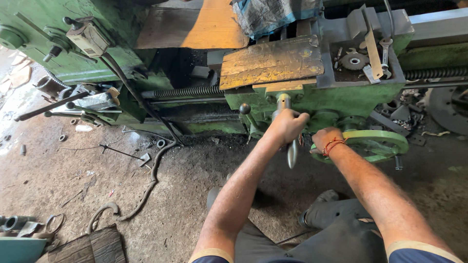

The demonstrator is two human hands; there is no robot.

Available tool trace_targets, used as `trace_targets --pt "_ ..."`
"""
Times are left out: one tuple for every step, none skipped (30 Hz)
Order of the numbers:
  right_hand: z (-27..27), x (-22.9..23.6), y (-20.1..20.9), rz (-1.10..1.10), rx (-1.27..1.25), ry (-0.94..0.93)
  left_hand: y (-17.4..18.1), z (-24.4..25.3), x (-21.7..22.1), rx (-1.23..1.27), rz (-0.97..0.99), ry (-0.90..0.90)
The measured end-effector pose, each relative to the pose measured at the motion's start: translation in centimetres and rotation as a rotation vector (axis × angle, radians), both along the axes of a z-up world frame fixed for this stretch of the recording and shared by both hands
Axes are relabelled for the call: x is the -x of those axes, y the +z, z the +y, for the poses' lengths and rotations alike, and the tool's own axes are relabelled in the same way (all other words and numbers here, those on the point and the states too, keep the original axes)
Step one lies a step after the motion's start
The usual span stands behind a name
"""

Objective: The person operates a lathe by turning various handwheels and manipulating levers on the machine's carriage to control the cutting tool's movement.

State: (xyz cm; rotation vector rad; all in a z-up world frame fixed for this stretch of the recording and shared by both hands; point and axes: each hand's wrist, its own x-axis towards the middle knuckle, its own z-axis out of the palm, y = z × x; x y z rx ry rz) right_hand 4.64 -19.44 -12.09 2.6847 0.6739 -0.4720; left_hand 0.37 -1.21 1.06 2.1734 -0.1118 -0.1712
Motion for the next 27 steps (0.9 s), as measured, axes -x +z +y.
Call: trace_targets --pt "-0.1 0.0 -0.1 -0.004 -0.007 0.004 0.0 -0.3 -0.1 -0.025 0.023 -0.005" --pt "-0.1 0.0 -0.2 -0.011 -0.008 0.008 0.0 -0.7 -0.2 -0.050 0.045 -0.009" --pt "-0.2 -0.1 -0.4 -0.019 -0.010 0.013 -0.1 -1.1 -0.4 -0.084 0.029 -0.004" --pt "-0.3 -0.2 -0.7 -0.026 -0.011 0.017 -0.3 -1.7 -0.7 -0.117 0.014 0.001" --pt "-0.4 -0.3 -1.1 -0.034 -0.011 0.026 -0.5 -2.2 -0.9 -0.150 0.000 0.006" --pt "-0.4 -0.5 -1.5 -0.042 -0.011 0.033 -0.7 -2.6 -1.1 -0.200 0.010 0.006" --pt "-0.6 -0.8 -2.0 -0.051 -0.011 0.040 -0.9 -3.1 -1.3 -0.250 0.020 0.006" --pt "-0.8 -1.1 -2.7 -0.053 -0.013 0.034 -1.1 -3.4 -1.5 -0.301 0.031 0.006" --pt "-1.0 -1.5 -3.5 -0.055 -0.015 0.027 -1.3 -3.7 -1.6 -0.334 0.012 -0.027" --pt "-1.3 -1.9 -4.5 -0.057 -0.018 0.021 -1.5 -4.0 -1.7 -0.367 -0.007 -0.059" --pt "-1.4 -2.4 -5.6 -0.105 -0.115 -0.028 -1.6 -4.2 -1.8 -0.399 -0.026 -0.092" --pt "-1.4 -3.0 -6.6 -0.153 -0.212 -0.078 -1.6 -4.4 -1.7 -0.398 -0.019 -0.088" --pt "-1.5 -3.3 -7.5 -0.201 -0.308 -0.128 -1.6 -4.6 -1.6 -0.396 -0.013 -0.083" --pt "-1.6 -3.6 -8.1 -0.176 -0.309 -0.144 -1.5 -4.8 -1.5 -0.395 -0.006 -0.079" --pt "-1.9 -3.8 -8.6 -0.154 -0.310 -0.151 -1.3 -5.0 -1.4 -0.409 -0.016 -0.089" --pt "-2.1 -4.1 -8.9 -0.134 -0.344 -0.183 -1.1 -5.3 -1.1 -0.422 -0.027 -0.098" --pt "-2.1 -4.3 -9.3 -0.096 -0.423 -0.227 -0.9 -5.5 -0.9 -0.436 -0.038 -0.108" --pt "-2.3 -4.5 -9.7 -0.049 -0.520 -0.278 -0.7 -5.8 -0.6 -0.436 -0.042 -0.115" --pt "-2.6 -4.8 -10.2 -0.004 -0.627 -0.338 -0.5 -6.0 -0.3 -0.436 -0.047 -0.122" --pt "-2.8 -5.0 -10.8 0.065 -0.737 -0.394 -0.3 -6.2 -0.1 -0.437 -0.051 -0.129" --pt "-3.0 -5.2 -11.4 0.134 -0.851 -0.458 -0.1 -6.5 0.0 -0.440 -0.026 -0.116" --pt "-3.2 -5.4 -12.0 0.200 -0.967 -0.525 0.0 -6.7 0.1 -0.443 0.000 -0.104" --pt "-3.3 -5.5 -12.6 0.261 -1.049 -0.578 0.0 -6.9 0.1 -0.447 0.025 -0.091" --pt "-3.3 -5.5 -13.0 0.318 -1.141 -0.635 -0.2 -7.0 0.1 -0.488 -0.001 -0.125" --pt "-3.4 -5.5 -13.4 0.370 -1.225 -0.691 -0.6 -7.2 0.2 -0.529 -0.027 -0.160" --pt "-3.3 -5.5 -13.6 0.408 -1.305 -0.725 -1.0 -7.4 0.3 -0.570 -0.056 -0.195" --pt "-3.2 -5.6 -13.7 0.428 -1.363 -0.759 -1.4 -7.7 0.3 -0.638 -0.096 -0.234"
